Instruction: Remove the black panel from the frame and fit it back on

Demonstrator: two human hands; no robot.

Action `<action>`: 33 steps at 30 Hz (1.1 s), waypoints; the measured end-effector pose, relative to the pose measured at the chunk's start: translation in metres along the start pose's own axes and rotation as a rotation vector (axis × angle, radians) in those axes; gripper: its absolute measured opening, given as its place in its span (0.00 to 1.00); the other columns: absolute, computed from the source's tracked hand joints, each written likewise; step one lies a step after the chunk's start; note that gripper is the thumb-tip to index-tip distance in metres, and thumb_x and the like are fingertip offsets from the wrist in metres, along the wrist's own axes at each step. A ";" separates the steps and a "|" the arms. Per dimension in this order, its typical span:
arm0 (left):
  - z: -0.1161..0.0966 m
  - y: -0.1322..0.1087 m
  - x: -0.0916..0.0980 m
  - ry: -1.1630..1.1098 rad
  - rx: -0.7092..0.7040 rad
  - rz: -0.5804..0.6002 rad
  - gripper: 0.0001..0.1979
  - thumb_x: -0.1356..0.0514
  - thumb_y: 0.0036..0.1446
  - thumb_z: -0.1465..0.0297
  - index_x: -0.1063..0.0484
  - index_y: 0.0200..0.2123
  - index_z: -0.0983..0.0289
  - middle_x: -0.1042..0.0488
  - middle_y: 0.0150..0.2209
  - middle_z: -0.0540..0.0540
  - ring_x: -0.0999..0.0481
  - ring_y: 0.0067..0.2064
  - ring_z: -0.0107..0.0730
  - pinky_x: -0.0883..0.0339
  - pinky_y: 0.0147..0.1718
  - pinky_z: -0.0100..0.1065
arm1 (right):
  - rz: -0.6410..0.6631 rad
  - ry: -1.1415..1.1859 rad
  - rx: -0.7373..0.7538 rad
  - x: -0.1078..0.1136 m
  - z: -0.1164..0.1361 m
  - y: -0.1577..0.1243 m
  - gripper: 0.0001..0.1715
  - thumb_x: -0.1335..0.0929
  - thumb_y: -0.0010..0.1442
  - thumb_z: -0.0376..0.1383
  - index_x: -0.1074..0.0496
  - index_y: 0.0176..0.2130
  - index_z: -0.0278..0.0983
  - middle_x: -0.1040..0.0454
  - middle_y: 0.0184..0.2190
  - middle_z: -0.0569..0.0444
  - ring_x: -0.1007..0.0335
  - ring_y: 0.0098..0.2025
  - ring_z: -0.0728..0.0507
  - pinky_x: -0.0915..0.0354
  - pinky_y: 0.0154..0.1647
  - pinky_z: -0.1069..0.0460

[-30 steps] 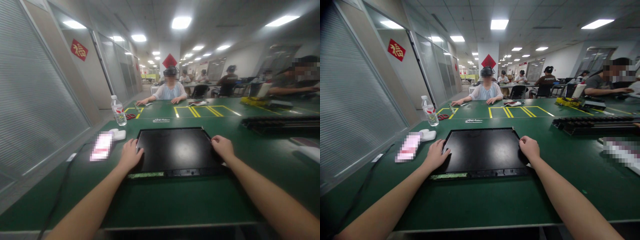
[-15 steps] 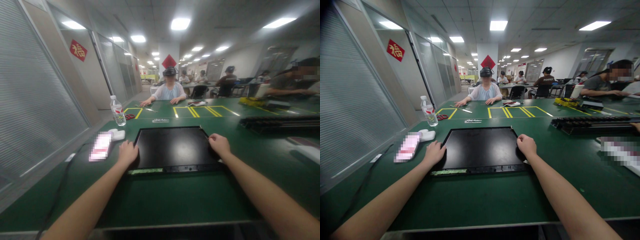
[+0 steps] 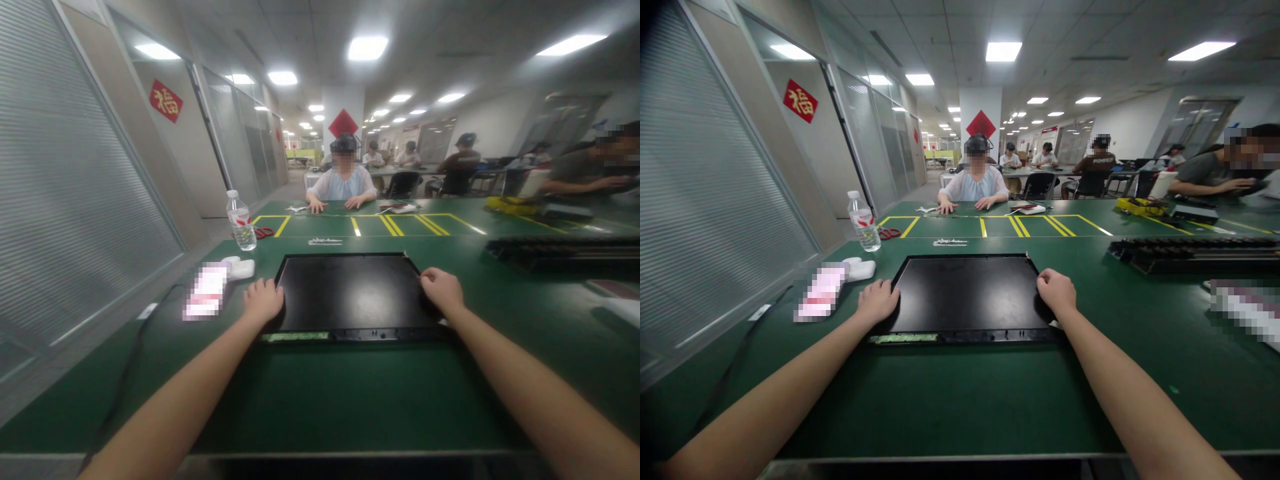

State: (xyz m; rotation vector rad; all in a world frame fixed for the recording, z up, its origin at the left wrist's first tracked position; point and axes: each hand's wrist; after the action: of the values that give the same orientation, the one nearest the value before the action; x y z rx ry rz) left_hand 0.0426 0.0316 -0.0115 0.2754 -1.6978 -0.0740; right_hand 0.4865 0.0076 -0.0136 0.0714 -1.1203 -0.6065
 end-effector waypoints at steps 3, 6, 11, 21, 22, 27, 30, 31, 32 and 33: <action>-0.003 -0.001 0.001 -0.005 0.005 0.006 0.23 0.52 0.65 0.63 0.25 0.53 0.67 0.28 0.58 0.74 0.31 0.60 0.64 0.40 0.56 0.58 | -0.014 0.043 -0.007 -0.002 -0.002 0.003 0.13 0.35 0.56 0.37 0.20 0.33 0.40 0.20 0.31 0.50 0.27 0.35 0.42 0.38 0.34 0.52; -0.002 0.000 0.002 -0.030 0.016 0.016 0.23 0.52 0.65 0.63 0.25 0.53 0.68 0.28 0.58 0.74 0.31 0.60 0.65 0.40 0.56 0.58 | -0.014 0.126 -0.037 -0.004 -0.005 0.006 0.13 0.35 0.55 0.36 0.20 0.33 0.39 0.20 0.31 0.51 0.26 0.36 0.42 0.37 0.37 0.52; 0.006 0.005 0.002 -0.132 0.043 0.024 0.23 0.49 0.64 0.63 0.23 0.54 0.65 0.31 0.64 0.72 0.34 0.64 0.65 0.42 0.60 0.58 | 0.023 0.215 -0.081 -0.004 -0.005 0.006 0.13 0.35 0.55 0.36 0.20 0.33 0.39 0.20 0.29 0.51 0.26 0.34 0.43 0.36 0.37 0.52; 0.020 0.016 0.006 -0.507 0.037 -0.011 0.19 0.43 0.57 0.70 0.18 0.49 0.56 0.20 0.55 0.56 0.27 0.61 0.55 0.36 0.60 0.51 | -0.007 0.095 -0.018 -0.003 -0.001 0.003 0.12 0.34 0.56 0.36 0.20 0.31 0.41 0.20 0.31 0.51 0.27 0.34 0.43 0.38 0.34 0.52; 0.020 0.016 0.008 -0.553 0.034 -0.011 0.20 0.44 0.58 0.70 0.18 0.49 0.56 0.19 0.53 0.56 0.26 0.60 0.53 0.34 0.58 0.48 | -0.010 0.097 -0.020 -0.003 -0.002 0.003 0.12 0.34 0.56 0.36 0.20 0.31 0.41 0.20 0.31 0.52 0.27 0.34 0.43 0.38 0.34 0.52; 0.015 0.008 0.024 -1.081 0.293 0.107 0.22 0.38 0.56 0.72 0.21 0.55 0.60 0.15 0.42 0.57 0.17 0.45 0.47 0.25 0.43 0.40 | 0.005 0.084 -0.030 -0.001 -0.002 0.002 0.13 0.35 0.57 0.36 0.20 0.32 0.41 0.20 0.31 0.52 0.28 0.34 0.43 0.39 0.33 0.52; 0.009 0.003 0.035 -1.347 0.459 0.263 0.28 0.41 0.59 0.76 0.29 0.63 0.61 0.16 0.32 0.55 0.17 0.30 0.41 0.24 0.31 0.36 | 0.021 0.092 -0.030 0.000 -0.001 0.001 0.13 0.35 0.57 0.36 0.20 0.32 0.41 0.21 0.31 0.52 0.28 0.33 0.43 0.40 0.33 0.52; 0.007 0.001 0.037 -1.420 0.483 0.304 0.29 0.42 0.60 0.77 0.32 0.65 0.61 0.17 0.30 0.54 0.18 0.27 0.39 0.25 0.28 0.35 | 0.024 0.094 -0.029 0.001 -0.001 0.000 0.13 0.35 0.57 0.36 0.20 0.32 0.41 0.21 0.31 0.52 0.29 0.33 0.43 0.40 0.33 0.52; 0.006 0.001 0.039 -1.485 0.496 0.339 0.30 0.43 0.61 0.77 0.34 0.66 0.61 0.17 0.28 0.53 0.19 0.25 0.38 0.25 0.25 0.34 | 0.026 0.094 -0.028 0.001 -0.001 0.000 0.13 0.35 0.57 0.36 0.20 0.32 0.41 0.21 0.30 0.52 0.29 0.33 0.43 0.40 0.33 0.52; 0.005 0.000 0.041 -1.543 0.499 0.369 0.30 0.43 0.61 0.78 0.35 0.67 0.61 0.18 0.27 0.53 0.19 0.23 0.37 0.26 0.24 0.33 | 0.025 0.094 -0.027 0.001 -0.001 0.000 0.13 0.35 0.57 0.36 0.20 0.32 0.41 0.21 0.30 0.52 0.29 0.33 0.43 0.40 0.32 0.52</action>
State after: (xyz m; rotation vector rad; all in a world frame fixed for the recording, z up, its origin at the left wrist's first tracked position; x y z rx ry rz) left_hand 0.0325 0.0223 0.0272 0.2722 -3.2732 0.5602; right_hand 0.4873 0.0069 -0.0130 0.0612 -1.0207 -0.5901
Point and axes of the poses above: each hand's wrist, its own y-axis towards the middle knuckle, its own x-axis out of the back of the hand, z = x × y
